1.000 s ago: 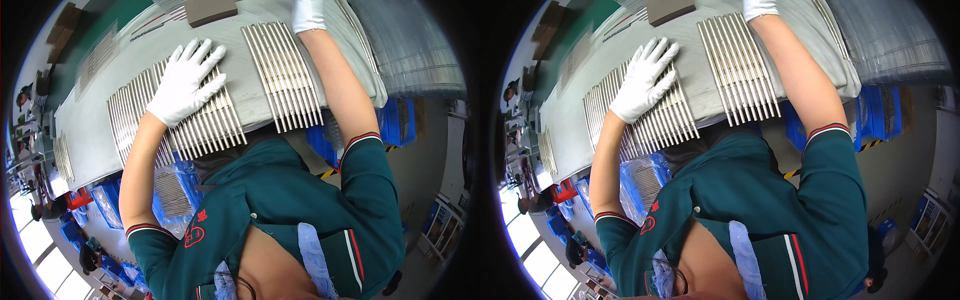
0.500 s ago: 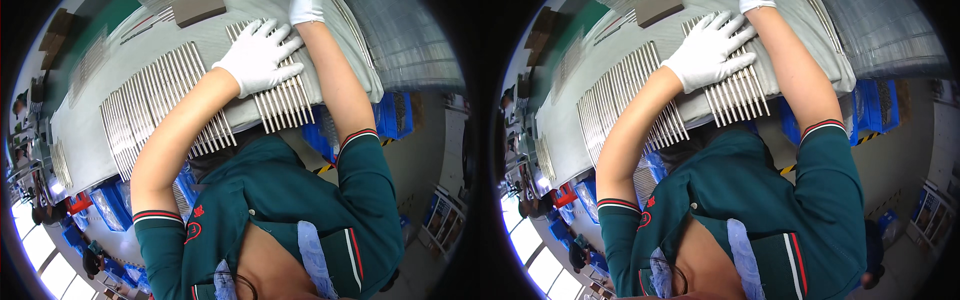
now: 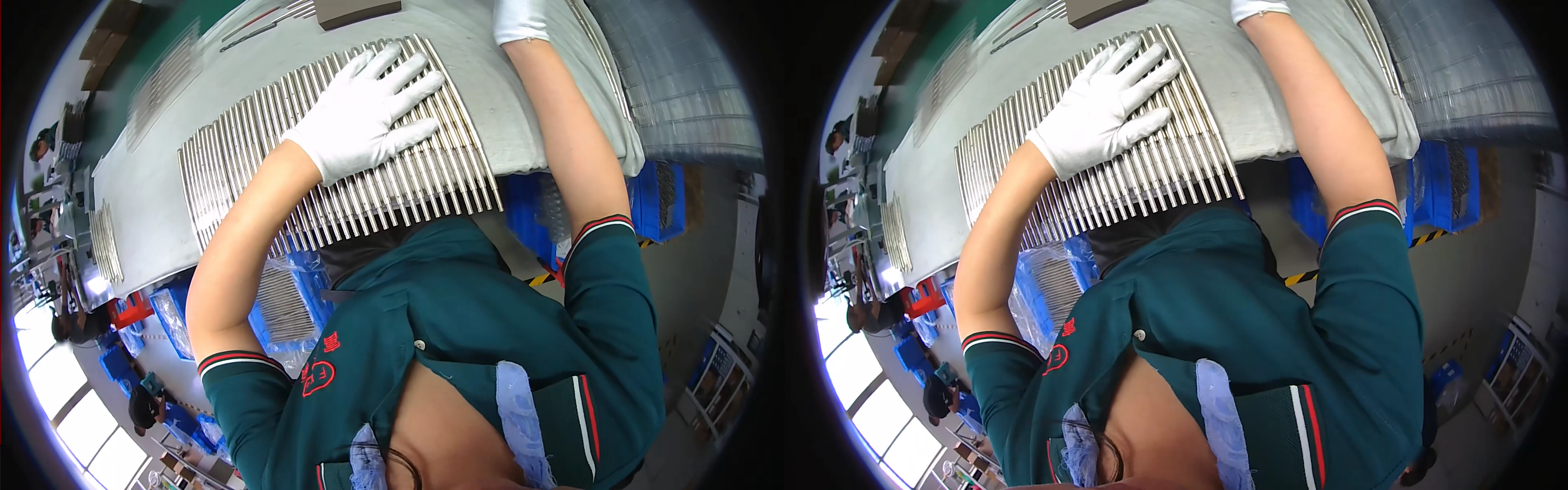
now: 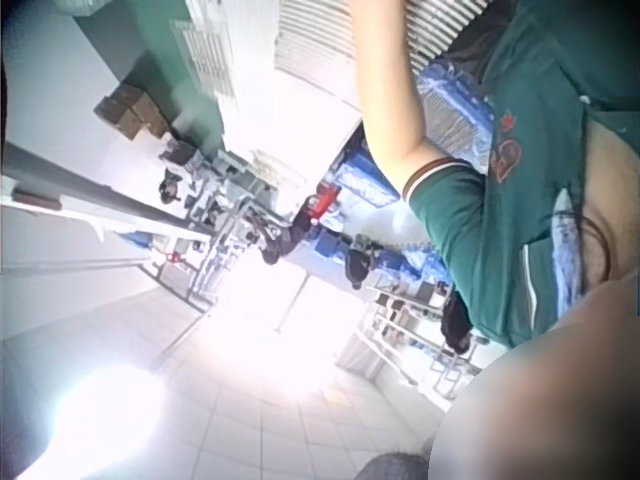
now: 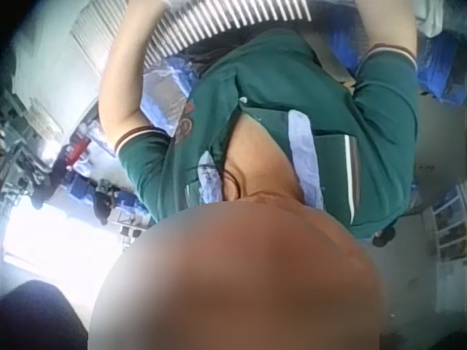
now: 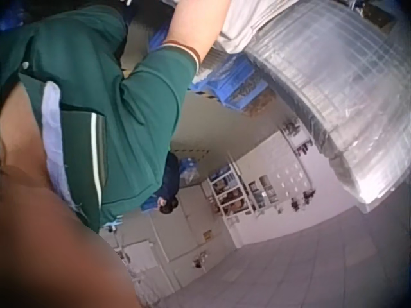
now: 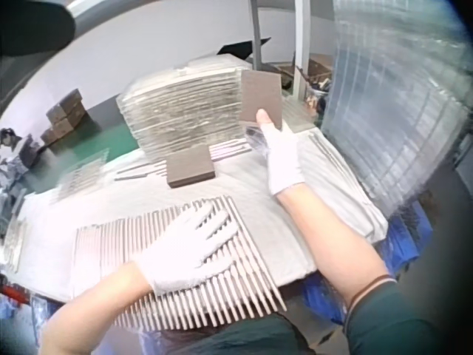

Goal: The worker uses a sanding block to polish long, thin metal components at an industrial workstation.

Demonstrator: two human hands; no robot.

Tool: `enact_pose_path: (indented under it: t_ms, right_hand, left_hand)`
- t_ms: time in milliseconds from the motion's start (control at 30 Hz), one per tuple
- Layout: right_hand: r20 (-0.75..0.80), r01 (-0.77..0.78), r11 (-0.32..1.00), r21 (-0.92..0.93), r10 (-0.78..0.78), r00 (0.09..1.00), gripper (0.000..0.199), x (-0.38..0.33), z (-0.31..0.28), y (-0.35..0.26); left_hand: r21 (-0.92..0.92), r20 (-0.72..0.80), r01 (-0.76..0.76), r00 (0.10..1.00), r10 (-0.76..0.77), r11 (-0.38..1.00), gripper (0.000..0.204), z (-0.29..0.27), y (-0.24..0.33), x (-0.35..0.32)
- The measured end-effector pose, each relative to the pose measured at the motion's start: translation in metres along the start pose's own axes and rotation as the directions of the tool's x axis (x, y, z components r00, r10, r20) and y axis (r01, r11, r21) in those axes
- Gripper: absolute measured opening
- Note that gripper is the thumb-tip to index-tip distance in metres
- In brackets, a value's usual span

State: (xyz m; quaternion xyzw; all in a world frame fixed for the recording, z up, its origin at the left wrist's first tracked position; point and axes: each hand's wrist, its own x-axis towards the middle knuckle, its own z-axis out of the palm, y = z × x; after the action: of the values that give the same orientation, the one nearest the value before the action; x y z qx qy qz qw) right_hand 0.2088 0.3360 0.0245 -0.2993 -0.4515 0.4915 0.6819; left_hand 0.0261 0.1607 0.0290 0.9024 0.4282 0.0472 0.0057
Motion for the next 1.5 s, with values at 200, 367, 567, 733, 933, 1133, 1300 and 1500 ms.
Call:
enact_pose_path:
  t_ms: [200, 367, 567, 733, 933, 1133, 1300, 1500]
  right_hand:
    - [0.017, 0.088, 0.979, -0.183, -0.087, 0.996, 0.051, 0.005, -0.007, 0.007]
    - [-0.019, 0.097, 0.960, -0.262, -0.106, 0.994, 0.053, 0.010, -0.009, 0.004]
    - [-0.042, 0.112, 0.973, -0.203, -0.123, 0.992, 0.054, 0.013, -0.010, 0.008]
    - [-0.027, 0.082, 0.965, -0.251, -0.092, 0.995, 0.052, 0.011, -0.009, 0.011]
    - [0.044, 0.091, 0.968, -0.233, -0.083, 0.996, 0.049, 0.004, -0.001, 0.019]
    - [0.004, 0.094, 0.959, -0.266, -0.096, 0.995, 0.049, 0.013, -0.025, 0.012]
    - [0.022, 0.146, 0.955, -0.260, -0.145, 0.989, 0.051, 0.009, -0.011, 0.021]
    - [0.154, 0.216, 0.871, -0.442, -0.163, 0.974, 0.051, -0.007, -0.009, 0.018]
  left_hand:
    - [-0.025, -0.130, -0.010, 0.992, 0.006, 1.000, 0.066, 0.015, 0.026, 0.050]
    - [-0.131, -0.187, -0.041, 0.982, 0.016, 0.991, 0.071, 0.017, 0.028, 0.075]
    - [0.089, -0.065, 0.101, 0.993, -0.096, 0.991, 0.069, -0.018, -0.027, -0.006]
    - [0.147, 0.017, 0.194, 0.980, -0.199, 0.970, 0.074, -0.012, -0.045, -0.058]
    - [0.111, -0.039, 0.213, 0.977, -0.210, 0.971, 0.068, -0.004, -0.026, -0.034]
    - [0.023, -0.153, 0.150, 0.978, -0.145, 0.988, 0.069, 0.002, -0.022, -0.004]
    - [0.147, -0.162, 0.416, 0.905, -0.393, 0.897, 0.071, -0.014, -0.074, -0.097]
    - [0.247, -0.105, 0.617, 0.784, -0.612, 0.747, 0.067, -0.015, -0.097, -0.189]
